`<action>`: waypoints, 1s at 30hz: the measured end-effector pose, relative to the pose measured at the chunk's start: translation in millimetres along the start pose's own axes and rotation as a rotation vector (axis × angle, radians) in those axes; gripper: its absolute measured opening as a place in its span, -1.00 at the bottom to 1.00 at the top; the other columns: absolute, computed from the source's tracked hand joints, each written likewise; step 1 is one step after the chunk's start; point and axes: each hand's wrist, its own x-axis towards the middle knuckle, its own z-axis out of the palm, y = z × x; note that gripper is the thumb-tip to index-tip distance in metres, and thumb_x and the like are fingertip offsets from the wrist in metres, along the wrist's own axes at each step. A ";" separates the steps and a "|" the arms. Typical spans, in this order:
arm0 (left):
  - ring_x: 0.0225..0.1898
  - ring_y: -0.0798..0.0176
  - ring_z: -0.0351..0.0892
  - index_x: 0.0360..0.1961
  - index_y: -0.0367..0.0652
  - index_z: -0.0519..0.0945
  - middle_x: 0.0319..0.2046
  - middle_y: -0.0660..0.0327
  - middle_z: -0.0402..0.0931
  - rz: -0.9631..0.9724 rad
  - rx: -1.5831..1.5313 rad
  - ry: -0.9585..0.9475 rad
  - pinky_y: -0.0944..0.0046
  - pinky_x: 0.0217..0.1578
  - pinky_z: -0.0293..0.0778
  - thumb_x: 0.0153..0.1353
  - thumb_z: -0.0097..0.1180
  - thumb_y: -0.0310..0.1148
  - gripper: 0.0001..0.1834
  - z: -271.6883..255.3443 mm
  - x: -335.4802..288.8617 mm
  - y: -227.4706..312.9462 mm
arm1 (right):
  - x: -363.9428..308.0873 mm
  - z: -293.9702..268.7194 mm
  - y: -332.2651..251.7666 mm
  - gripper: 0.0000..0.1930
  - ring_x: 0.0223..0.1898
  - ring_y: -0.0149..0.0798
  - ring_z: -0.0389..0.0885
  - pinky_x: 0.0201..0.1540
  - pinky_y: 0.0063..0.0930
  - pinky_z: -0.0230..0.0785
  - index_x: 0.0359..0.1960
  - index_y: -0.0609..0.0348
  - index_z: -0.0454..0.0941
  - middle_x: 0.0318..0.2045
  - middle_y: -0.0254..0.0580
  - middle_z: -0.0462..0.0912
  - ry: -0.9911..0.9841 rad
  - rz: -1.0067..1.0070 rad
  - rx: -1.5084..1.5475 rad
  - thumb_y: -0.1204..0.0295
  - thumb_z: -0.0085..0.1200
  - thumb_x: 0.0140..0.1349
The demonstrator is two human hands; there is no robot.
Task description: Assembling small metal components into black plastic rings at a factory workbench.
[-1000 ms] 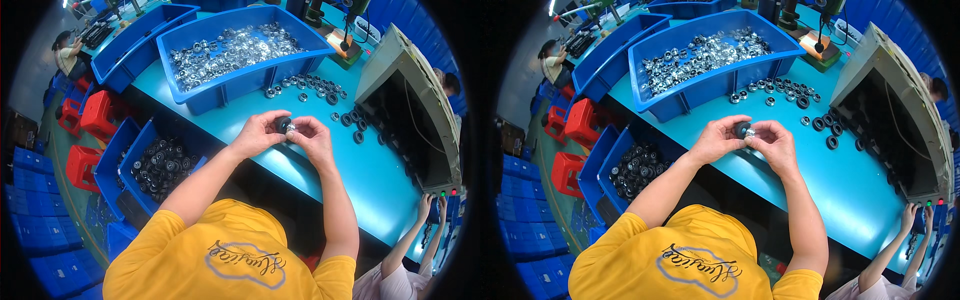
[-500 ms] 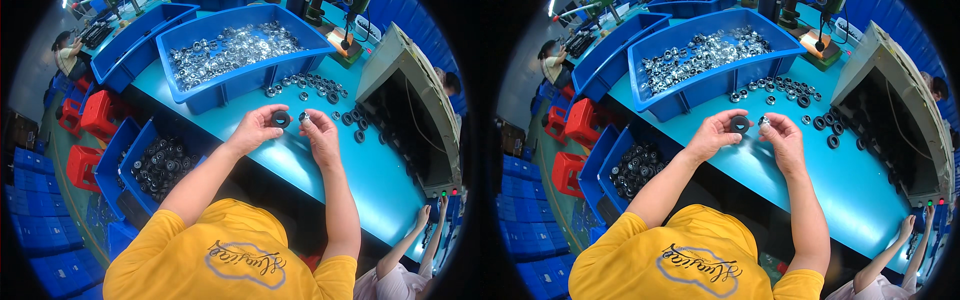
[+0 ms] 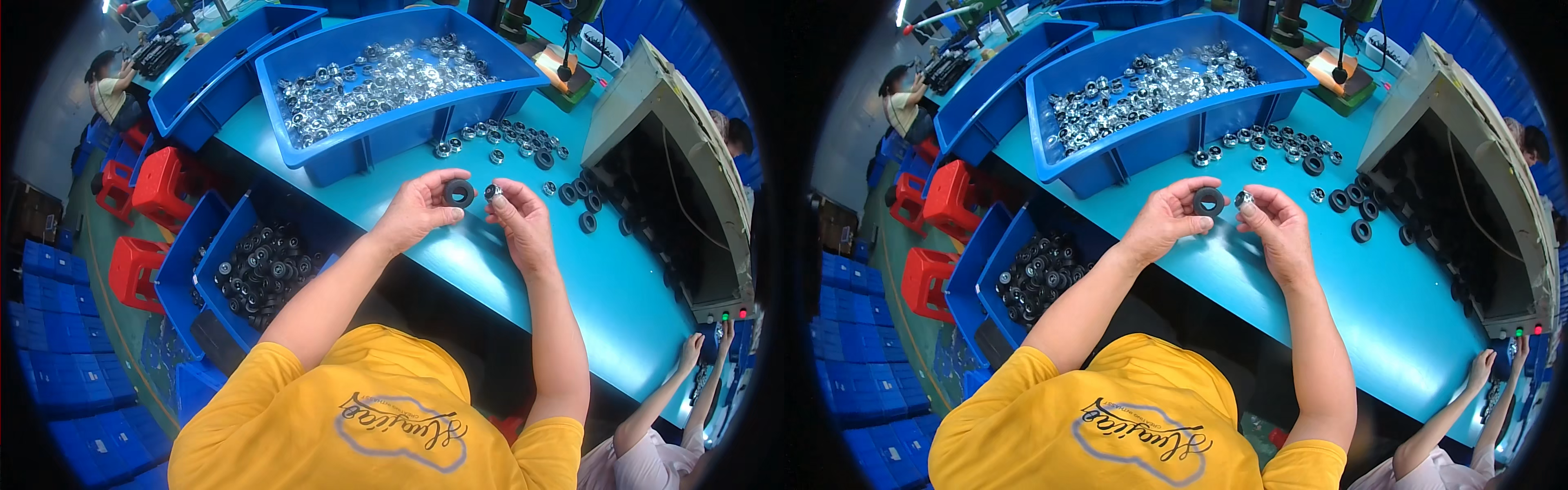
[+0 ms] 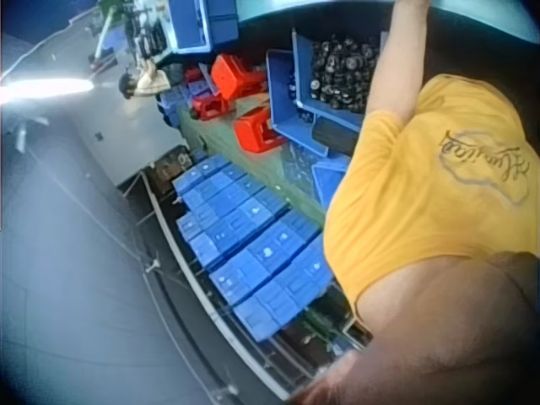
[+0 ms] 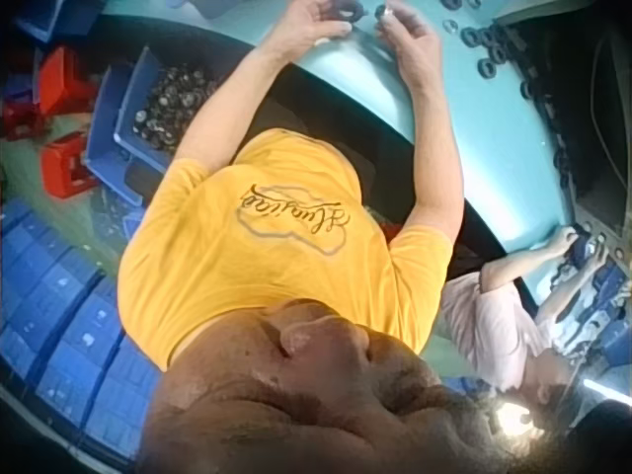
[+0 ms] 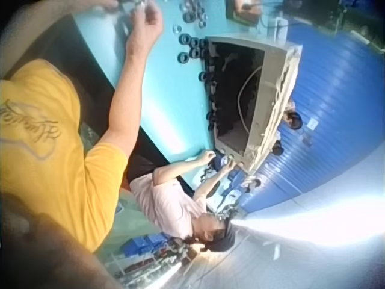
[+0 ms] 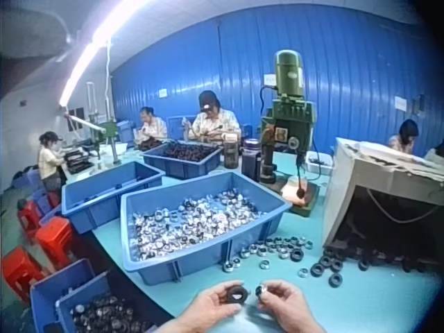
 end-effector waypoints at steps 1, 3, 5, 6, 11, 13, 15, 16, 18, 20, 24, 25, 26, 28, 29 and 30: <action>0.03 0.38 0.65 0.35 -0.21 0.46 0.09 0.15 0.66 0.000 -0.008 -0.001 0.32 0.11 0.59 0.20 0.31 -0.63 -0.35 -0.4 -0.1 -0.5 | 0.0 -0.1 0.0 -0.63 -0.15 -0.34 0.71 -0.11 -0.45 0.59 0.07 0.25 0.62 -0.13 -0.21 0.73 -0.004 -0.001 -0.002 0.35 0.38 0.31; 0.03 0.39 0.64 0.34 -0.21 0.47 0.08 0.17 0.66 0.001 -0.023 -0.003 0.33 0.11 0.58 0.19 0.35 -0.60 -0.34 -1.4 -0.2 -1.8 | -0.1 -0.1 0.3 -0.63 -0.15 -0.35 0.70 -0.11 -0.45 0.59 0.08 0.25 0.62 -0.12 -0.22 0.73 -0.010 0.000 -0.004 0.35 0.38 0.31; 0.03 0.40 0.64 0.33 -0.21 0.48 0.06 0.21 0.65 -0.001 -0.033 0.002 0.35 0.11 0.57 0.18 0.39 -0.59 -0.34 -1.2 -0.4 -1.8 | -0.2 -0.2 0.5 -0.62 -0.15 -0.35 0.70 -0.11 -0.45 0.59 0.08 0.25 0.62 -0.12 -0.22 0.73 -0.011 0.001 -0.003 0.35 0.38 0.31; 0.03 0.41 0.63 0.32 -0.21 0.48 0.05 0.23 0.64 -0.002 -0.038 0.005 0.35 0.11 0.57 0.17 0.40 -0.58 -0.34 -1.0 -0.6 -1.9 | -0.2 -0.2 0.7 -0.63 -0.15 -0.35 0.70 -0.10 -0.46 0.59 0.08 0.25 0.62 -0.13 -0.23 0.73 -0.012 0.000 -0.007 0.35 0.38 0.31; 0.03 0.42 0.63 0.30 -0.21 0.50 0.02 0.27 0.63 0.016 -0.009 0.011 0.36 0.09 0.57 0.17 0.40 -0.60 -0.36 0.0 -0.1 -4.6 | 0.5 -0.9 2.9 -0.65 -0.16 -0.39 0.69 -0.11 -0.48 0.58 0.05 0.24 0.64 -0.16 -0.26 0.73 -0.022 -0.003 -0.023 0.39 0.39 0.29; 0.03 0.41 0.63 0.30 -0.21 0.50 0.02 0.26 0.64 0.016 0.003 0.011 0.35 0.09 0.58 0.17 0.39 -0.61 -0.36 0.7 0.5 -6.1 | 0.7 -1.8 5.2 -0.66 -0.17 -0.41 0.69 -0.11 -0.51 0.58 0.03 0.23 0.65 -0.17 -0.26 0.73 -0.051 -0.021 -0.040 0.44 0.41 0.25; 0.03 0.39 0.64 0.30 -0.22 0.49 0.02 0.25 0.64 0.006 0.016 0.011 0.33 0.10 0.59 0.18 0.38 -0.63 -0.36 1.4 0.5 -7.0 | -0.5 -0.5 5.3 -0.66 -0.19 -0.42 0.69 -0.11 -0.53 0.58 0.02 0.23 0.66 -0.17 -0.28 0.73 -0.075 -0.039 -0.053 0.49 0.43 0.22; 0.03 0.38 0.64 0.30 -0.22 0.48 0.02 0.24 0.64 0.016 0.022 0.009 0.31 0.10 0.59 0.19 0.37 -0.64 -0.37 1.8 0.6 -8.1 | -2.1 2.3 4.2 -0.66 -0.19 -0.43 0.69 -0.11 -0.53 0.58 0.01 0.23 0.67 -0.17 -0.29 0.72 -0.082 -0.047 -0.057 0.51 0.44 0.21; 0.04 0.36 0.64 0.31 -0.22 0.47 0.02 0.22 0.65 0.038 0.033 0.005 0.28 0.11 0.60 0.21 0.35 -0.64 -0.37 2.8 0.9 -10.1 | -3.2 6.6 6.9 -0.67 -0.21 -0.43 0.70 -0.12 -0.54 0.58 -0.02 0.23 0.68 -0.18 -0.30 0.70 -0.087 -0.123 -0.107 0.54 0.45 0.18; 0.05 0.35 0.64 0.32 -0.23 0.46 0.02 0.21 0.65 0.049 0.056 -0.004 0.26 0.11 0.60 0.24 0.33 -0.63 -0.38 5.8 0.9 -10.1 | -2.5 9.7 13.8 -0.68 -0.24 -0.44 0.70 -0.15 -0.54 0.59 -0.04 0.22 0.70 -0.19 -0.31 0.69 -0.080 -0.261 -0.197 0.55 0.46 0.15; 0.05 0.35 0.63 0.32 -0.24 0.45 0.01 0.20 0.65 0.055 0.105 -0.010 0.26 0.12 0.59 0.28 0.33 -0.60 -0.41 8.1 -0.2 -11.5 | -5.6 16.7 11.8 -0.68 -0.28 -0.44 0.71 -0.21 -0.55 0.59 -0.09 0.18 0.73 -0.21 -0.30 0.66 0.009 -0.363 -0.479 0.54 0.48 0.10; 0.05 0.35 0.63 0.32 -0.25 0.45 0.01 0.21 0.65 0.058 0.129 -0.007 0.26 0.12 0.59 0.28 0.33 -0.60 -0.41 9.0 -0.6 -11.3 | -6.3 17.7 11.6 -0.68 -0.29 -0.44 0.71 -0.22 -0.55 0.59 -0.09 0.17 0.74 -0.22 -0.29 0.67 0.016 -0.376 -0.498 0.54 0.49 0.09; 0.05 0.35 0.63 0.33 -0.25 0.46 0.01 0.21 0.65 0.062 0.154 -0.003 0.26 0.12 0.59 0.29 0.32 -0.60 -0.42 10.2 -1.0 -10.9 | -6.9 18.4 11.4 -0.68 -0.30 -0.44 0.71 -0.23 -0.56 0.58 -0.10 0.16 0.74 -0.22 -0.28 0.67 0.024 -0.389 -0.516 0.53 0.49 0.08; 0.05 0.34 0.62 0.33 -0.25 0.46 0.00 0.22 0.64 0.065 0.198 -0.001 0.26 0.12 0.58 0.30 0.30 -0.60 -0.43 11.9 -1.7 -10.3 | -7.5 19.3 10.3 -0.68 -0.30 -0.43 0.71 -0.23 -0.55 0.59 -0.10 0.15 0.74 -0.23 -0.29 0.67 0.022 -0.420 -0.568 0.53 0.49 0.08; 0.05 0.34 0.62 0.33 -0.25 0.46 0.01 0.22 0.64 0.065 0.218 -0.001 0.26 0.12 0.58 0.30 0.29 -0.61 -0.43 12.6 -2.1 -10.1 | -7.7 19.6 9.7 -0.68 -0.30 -0.43 0.72 -0.23 -0.55 0.59 -0.10 0.15 0.74 -0.23 -0.30 0.66 0.022 -0.435 -0.595 0.54 0.49 0.08; 0.05 0.34 0.62 0.33 -0.25 0.47 0.01 0.22 0.63 0.065 0.239 -0.001 0.26 0.12 0.58 0.31 0.28 -0.61 -0.43 12.9 -2.1 -9.8 | -7.9 19.5 9.3 -0.68 -0.28 -0.42 0.72 -0.21 -0.54 0.59 -0.09 0.16 0.73 -0.22 -0.29 0.68 0.023 -0.426 -0.594 0.53 0.48 0.10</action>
